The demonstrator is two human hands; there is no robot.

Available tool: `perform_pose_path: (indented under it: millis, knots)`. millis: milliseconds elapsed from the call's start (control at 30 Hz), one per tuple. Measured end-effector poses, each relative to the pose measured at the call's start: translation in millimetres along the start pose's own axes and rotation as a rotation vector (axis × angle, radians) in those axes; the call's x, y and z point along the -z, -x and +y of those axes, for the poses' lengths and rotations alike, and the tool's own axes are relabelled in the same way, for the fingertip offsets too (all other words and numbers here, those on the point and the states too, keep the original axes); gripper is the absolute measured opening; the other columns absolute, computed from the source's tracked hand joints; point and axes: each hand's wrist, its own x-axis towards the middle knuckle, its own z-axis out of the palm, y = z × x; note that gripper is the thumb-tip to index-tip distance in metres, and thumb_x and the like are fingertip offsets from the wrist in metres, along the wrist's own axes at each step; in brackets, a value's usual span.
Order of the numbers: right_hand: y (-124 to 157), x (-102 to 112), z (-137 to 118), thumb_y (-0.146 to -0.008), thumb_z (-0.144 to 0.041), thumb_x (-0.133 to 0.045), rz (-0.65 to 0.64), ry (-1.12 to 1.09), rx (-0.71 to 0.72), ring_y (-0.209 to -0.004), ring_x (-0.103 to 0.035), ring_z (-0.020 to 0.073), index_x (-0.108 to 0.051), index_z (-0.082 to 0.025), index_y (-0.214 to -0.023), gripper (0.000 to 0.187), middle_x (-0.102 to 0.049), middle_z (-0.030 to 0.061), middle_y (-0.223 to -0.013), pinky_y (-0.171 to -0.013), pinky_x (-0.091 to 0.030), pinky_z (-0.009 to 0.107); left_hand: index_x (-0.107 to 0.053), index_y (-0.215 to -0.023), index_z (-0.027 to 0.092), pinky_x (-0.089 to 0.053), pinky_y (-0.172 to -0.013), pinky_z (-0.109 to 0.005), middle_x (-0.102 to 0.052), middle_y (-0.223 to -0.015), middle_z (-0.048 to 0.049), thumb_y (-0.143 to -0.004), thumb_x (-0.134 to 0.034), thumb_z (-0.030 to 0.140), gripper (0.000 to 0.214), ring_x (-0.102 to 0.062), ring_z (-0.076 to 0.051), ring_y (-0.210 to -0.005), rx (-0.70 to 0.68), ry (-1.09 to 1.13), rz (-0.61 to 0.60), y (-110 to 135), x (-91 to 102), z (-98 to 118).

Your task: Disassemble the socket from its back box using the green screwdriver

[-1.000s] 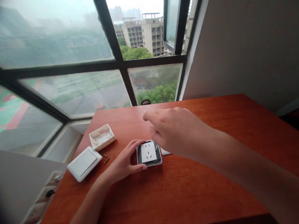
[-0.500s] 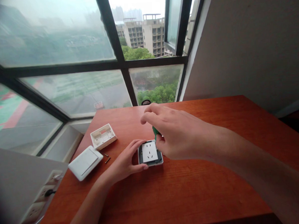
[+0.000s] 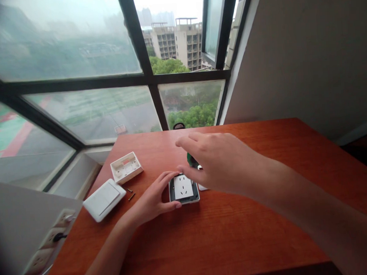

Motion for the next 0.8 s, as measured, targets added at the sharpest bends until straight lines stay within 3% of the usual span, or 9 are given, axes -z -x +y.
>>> perform_pose_path:
  millis: [100,233,300,400,500,567,633,700,800]
  knots:
    - [-0.6,-3.5,2.0,-0.088,-0.028,-0.051,0.014,-0.017,-0.034,-0.077,-0.065,0.0197,-0.061,-0.021,-0.103,0.019,-0.070,0.0051,-0.095,-0.065,-0.041,0.029,-0.044,-0.135,0.027,-0.040,-0.105,-0.039,-0.050,-0.134,-0.0085,-0.072,-0.078,0.031,0.072,-0.050,-0.027,-0.122,0.007,-0.002,-0.003,0.0,0.2,0.2]
    - [3.9,-0.3,1.0,-0.076,-0.016,-0.055,-0.011,-0.072,0.005,-0.085,-0.065,0.0193,-0.052,-0.021,-0.119,0.044,-0.067,0.0050,-0.111,-0.066,-0.041,0.027,-0.044,-0.135,0.026,-0.039,-0.106,-0.040,-0.049,-0.135,-0.0095,-0.072,-0.079,0.031,0.072,-0.049,-0.028,-0.123,0.008,0.000,0.002,0.4,-0.2,-0.5]
    - [5.1,1.0,-1.1,-0.080,-0.022,-0.054,-0.011,-0.010,-0.051,-0.085,-0.065,0.0212,-0.051,-0.021,-0.120,0.040,-0.068,0.0057,-0.110,-0.063,-0.039,0.028,-0.044,-0.135,0.025,-0.040,-0.106,-0.041,-0.049,-0.135,-0.0100,-0.072,-0.078,0.031,0.072,-0.049,-0.028,-0.123,0.008,0.004,-0.001,0.4,-0.3,-0.7]
    - [3.7,-0.7,-3.1,-0.088,-0.042,-0.048,-0.001,0.144,-0.171,-0.072,-0.065,0.0229,-0.058,-0.021,-0.103,0.027,-0.070,0.0050,-0.088,-0.055,-0.033,0.028,-0.043,-0.136,0.026,-0.040,-0.105,-0.042,-0.049,-0.135,-0.0100,-0.073,-0.078,0.031,0.072,-0.049,-0.028,-0.123,0.009,-0.001,-0.013,0.1,0.0,-0.6]
    - [3.4,-2.3,-2.2,-0.090,-0.039,-0.046,0.004,0.173,-0.241,-0.061,-0.062,0.0206,-0.057,-0.021,-0.093,0.022,-0.067,0.0031,-0.074,-0.052,-0.030,0.028,-0.043,-0.136,0.026,-0.039,-0.106,-0.042,-0.048,-0.135,-0.0102,-0.073,-0.078,0.031,0.073,-0.049,-0.028,-0.123,0.010,-0.011,-0.017,-0.1,0.5,-0.8]
    - [5.6,-1.1,-1.2,-0.085,-0.028,-0.050,-0.003,0.071,-0.202,-0.065,-0.063,0.0189,-0.055,-0.021,-0.100,0.017,-0.068,0.0026,-0.080,-0.055,-0.034,0.028,-0.043,-0.136,0.025,-0.039,-0.106,-0.042,-0.049,-0.135,-0.0104,-0.072,-0.078,0.031,0.073,-0.049,-0.028,-0.123,0.008,-0.009,-0.012,0.0,0.5,-1.1]
    - [8.3,1.2,-1.3,-0.081,-0.022,-0.053,-0.012,-0.041,-0.116,-0.075,-0.065,0.0181,-0.051,-0.020,-0.112,0.031,-0.069,0.0038,-0.094,-0.061,-0.040,0.027,-0.044,-0.136,0.025,-0.040,-0.106,-0.041,-0.049,-0.134,-0.0103,-0.072,-0.078,0.031,0.073,-0.050,-0.028,-0.123,0.004,-0.005,-0.008,0.0,0.3,-1.3]
    - [9.5,2.4,-2.9,-0.082,-0.027,-0.054,-0.007,-0.049,-0.076,-0.083,-0.065,0.0197,-0.049,-0.019,-0.120,0.039,-0.068,0.0067,-0.106,-0.066,-0.042,0.028,-0.044,-0.135,0.025,-0.040,-0.105,-0.040,-0.050,-0.134,-0.0100,-0.072,-0.078,0.031,0.072,-0.050,-0.028,-0.122,0.000,-0.003,-0.007,0.0,0.2,-1.2]
    - [7.7,0.3,-6.5,-0.088,-0.044,-0.049,0.019,0.195,-0.177,-0.071,-0.066,0.0248,-0.058,-0.018,-0.102,0.031,-0.069,0.0085,-0.085,-0.056,-0.038,0.031,-0.044,-0.136,0.025,-0.040,-0.105,-0.040,-0.050,-0.134,-0.0099,-0.072,-0.078,0.031,0.072,-0.050,-0.028,-0.122,-0.002,-0.009,-0.003,-0.1,0.2,-0.8]
